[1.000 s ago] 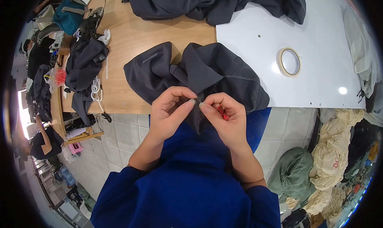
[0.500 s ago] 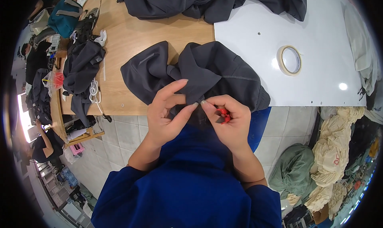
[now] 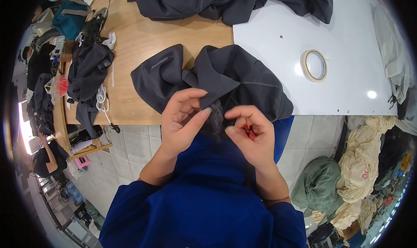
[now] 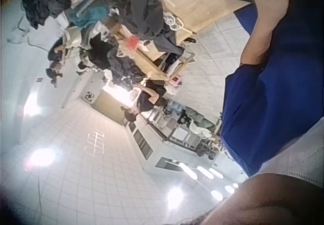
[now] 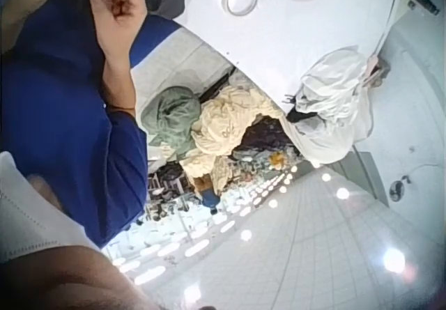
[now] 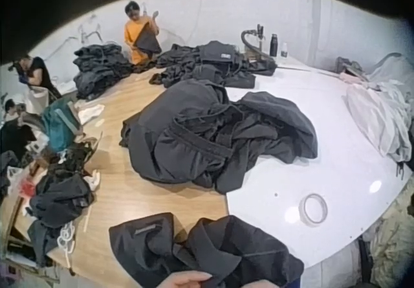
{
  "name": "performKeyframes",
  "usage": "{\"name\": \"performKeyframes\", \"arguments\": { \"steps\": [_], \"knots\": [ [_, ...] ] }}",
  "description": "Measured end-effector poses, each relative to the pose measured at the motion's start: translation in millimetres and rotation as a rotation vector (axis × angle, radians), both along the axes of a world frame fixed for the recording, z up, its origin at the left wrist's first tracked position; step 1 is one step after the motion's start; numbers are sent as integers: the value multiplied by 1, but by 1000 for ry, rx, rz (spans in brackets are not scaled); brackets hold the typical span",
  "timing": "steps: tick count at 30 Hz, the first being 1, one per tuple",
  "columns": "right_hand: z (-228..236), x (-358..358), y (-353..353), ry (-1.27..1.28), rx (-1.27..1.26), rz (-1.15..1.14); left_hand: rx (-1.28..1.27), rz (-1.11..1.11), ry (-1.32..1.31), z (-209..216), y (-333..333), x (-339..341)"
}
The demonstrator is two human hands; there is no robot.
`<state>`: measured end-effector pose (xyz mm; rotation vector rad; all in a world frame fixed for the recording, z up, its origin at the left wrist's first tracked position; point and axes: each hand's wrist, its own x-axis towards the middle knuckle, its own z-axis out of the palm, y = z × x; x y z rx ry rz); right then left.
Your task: Trim loose threads and inspect seams on a pair of grey pants using thread snips.
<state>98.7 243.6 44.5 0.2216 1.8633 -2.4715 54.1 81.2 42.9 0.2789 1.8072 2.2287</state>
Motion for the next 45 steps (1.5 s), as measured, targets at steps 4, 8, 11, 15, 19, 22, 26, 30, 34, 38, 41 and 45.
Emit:
{"name": "performKeyframes", "arguments": {
  "steps": [4, 8, 11, 15, 19, 22, 26, 30, 34, 38, 41, 45],
  "knots": [
    [-9, 5, 4, 138, 8, 41, 142, 3, -18, -1, -1, 0],
    [-11, 4, 1, 106, 268, -144, 210, 13, -58, -1, 2, 1],
    [-10, 4, 1, 189, 446, -140, 280, 34, -123, 0, 2, 3],
    [-10, 5, 0, 181, 446, -124, 283, 55, -120, 0, 5, 4],
    [-10, 5, 0, 201, 425, -129, 251, 68, -104, -1, 8, 7],
    [-7, 4, 2, 197, 426, -116, 278, 86, -108, -1, 10, 8],
    [-6, 4, 1, 233, 508, -140, 270, 86, -99, -3, 10, 9],
    [-8, 4, 0, 243, 515, -171, 276, 87, -87, -3, 12, 9],
    [-9, 6, 0, 211, 502, -166, 290, 95, -108, -2, 14, 8],
    [-12, 4, 2, 219, 493, -164, 278, 78, -86, -4, 14, 8],
    [-12, 4, 3, 201, 476, -166, 307, 80, -91, -5, 14, 9],
    [-9, 5, 4, 177, 462, -153, 285, 90, -63, -5, 14, 9]
  ]
}}
